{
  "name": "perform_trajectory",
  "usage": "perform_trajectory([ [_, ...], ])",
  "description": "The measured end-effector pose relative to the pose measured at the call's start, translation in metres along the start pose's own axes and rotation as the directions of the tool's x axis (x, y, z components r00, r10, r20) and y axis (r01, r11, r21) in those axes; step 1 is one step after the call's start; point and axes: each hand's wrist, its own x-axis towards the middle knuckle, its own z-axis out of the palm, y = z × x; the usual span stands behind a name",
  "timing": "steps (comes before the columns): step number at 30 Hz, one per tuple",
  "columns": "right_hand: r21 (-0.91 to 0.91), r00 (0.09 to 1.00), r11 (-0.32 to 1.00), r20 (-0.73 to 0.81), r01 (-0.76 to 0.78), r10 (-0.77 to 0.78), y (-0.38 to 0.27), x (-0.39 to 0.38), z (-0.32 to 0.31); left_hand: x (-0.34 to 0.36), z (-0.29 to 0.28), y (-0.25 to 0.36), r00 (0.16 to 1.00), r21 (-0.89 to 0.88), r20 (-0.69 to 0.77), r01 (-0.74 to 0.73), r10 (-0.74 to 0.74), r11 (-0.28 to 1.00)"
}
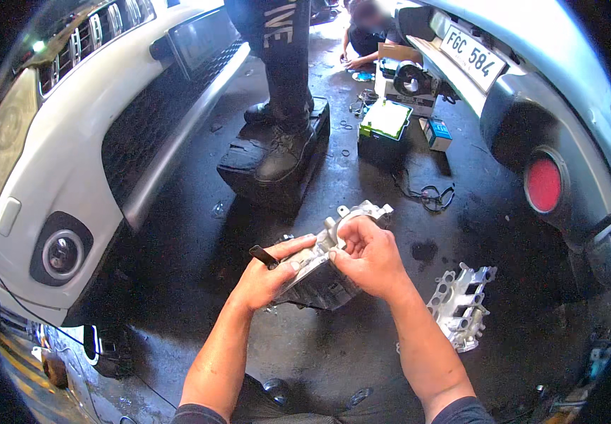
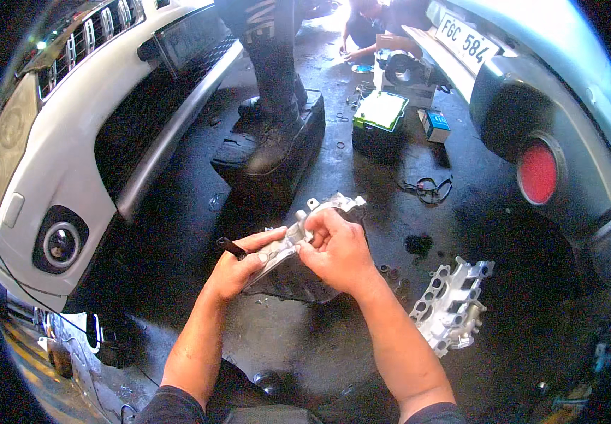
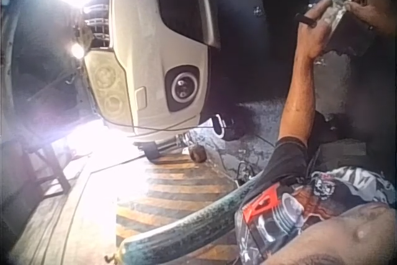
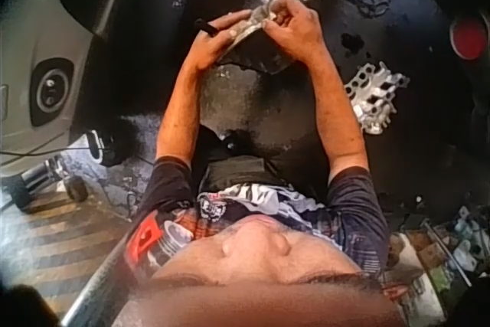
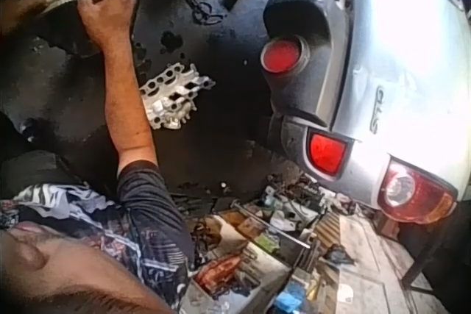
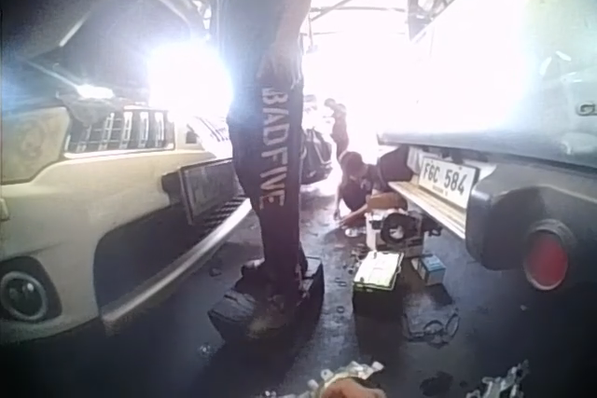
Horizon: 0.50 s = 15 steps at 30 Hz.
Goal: Cleaning old sealant or debris from an automotive engine part using a scraper tool.
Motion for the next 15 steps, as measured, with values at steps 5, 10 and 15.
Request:
perform_trajectory([
  [5,-0.119,0.999,0.993,0.038,-0.015,0.020,0.017,-0.001,-0.001,0.001,0.002,0.001,1.000,0.038,-0.001,-0.004,0.004,0.999],
  [10,0.324,0.996,0.943,-0.014,-0.076,0.085,0.039,-0.002,0.012,0.005,0.001,0.000,0.999,0.066,0.012,-0.032,0.032,0.997],
  [15,0.363,0.989,0.932,-0.137,-0.004,0.058,0.040,-0.002,0.024,0.005,0.001,-0.001,1.000,0.065,0.014,-0.012,0.011,0.998],
])
